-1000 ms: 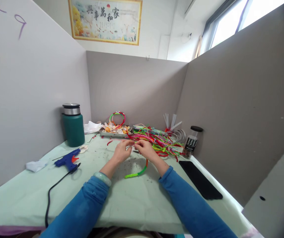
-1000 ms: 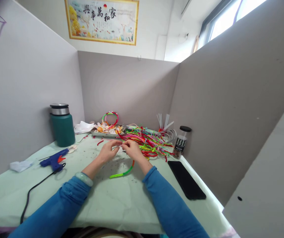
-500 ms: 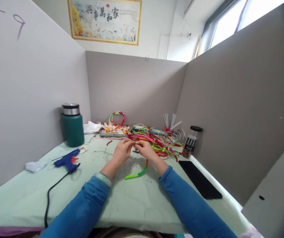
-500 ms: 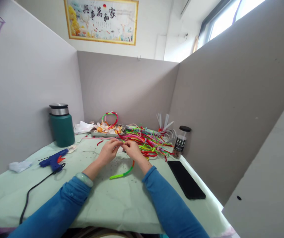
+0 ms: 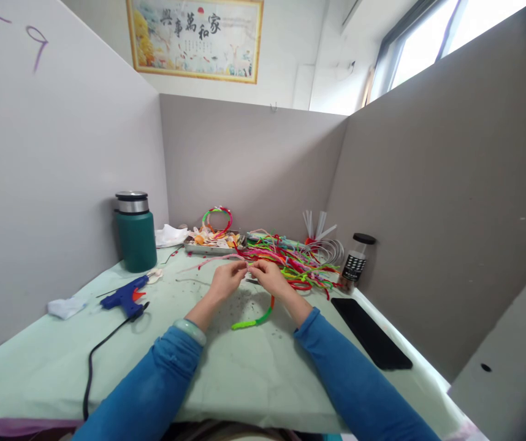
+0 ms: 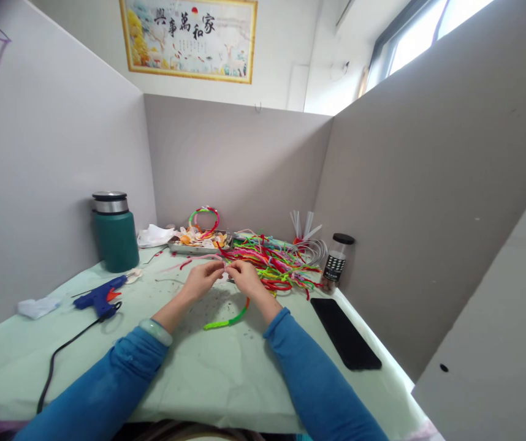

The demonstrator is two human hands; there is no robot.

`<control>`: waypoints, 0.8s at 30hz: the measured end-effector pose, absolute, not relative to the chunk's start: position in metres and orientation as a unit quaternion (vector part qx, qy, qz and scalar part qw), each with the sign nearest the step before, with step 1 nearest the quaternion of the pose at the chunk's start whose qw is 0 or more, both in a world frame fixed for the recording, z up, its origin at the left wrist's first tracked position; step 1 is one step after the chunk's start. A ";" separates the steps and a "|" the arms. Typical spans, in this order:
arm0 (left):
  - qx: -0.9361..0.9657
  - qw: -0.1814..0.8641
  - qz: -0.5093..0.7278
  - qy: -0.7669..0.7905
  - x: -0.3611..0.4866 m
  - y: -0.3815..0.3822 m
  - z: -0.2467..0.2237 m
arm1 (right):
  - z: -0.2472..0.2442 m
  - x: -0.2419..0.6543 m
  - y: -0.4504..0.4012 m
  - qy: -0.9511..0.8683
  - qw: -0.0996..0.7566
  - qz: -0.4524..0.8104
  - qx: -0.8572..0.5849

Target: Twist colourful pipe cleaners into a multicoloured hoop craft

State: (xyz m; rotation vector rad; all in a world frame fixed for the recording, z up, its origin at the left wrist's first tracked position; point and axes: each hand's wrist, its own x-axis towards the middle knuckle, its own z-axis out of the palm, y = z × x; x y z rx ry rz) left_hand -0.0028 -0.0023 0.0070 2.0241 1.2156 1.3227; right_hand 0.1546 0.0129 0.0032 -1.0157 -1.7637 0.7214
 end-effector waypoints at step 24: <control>0.664 0.383 0.494 0.410 -0.002 -0.003 0.010 | 0.008 0.155 0.008 -0.724 0.450 0.320 -0.414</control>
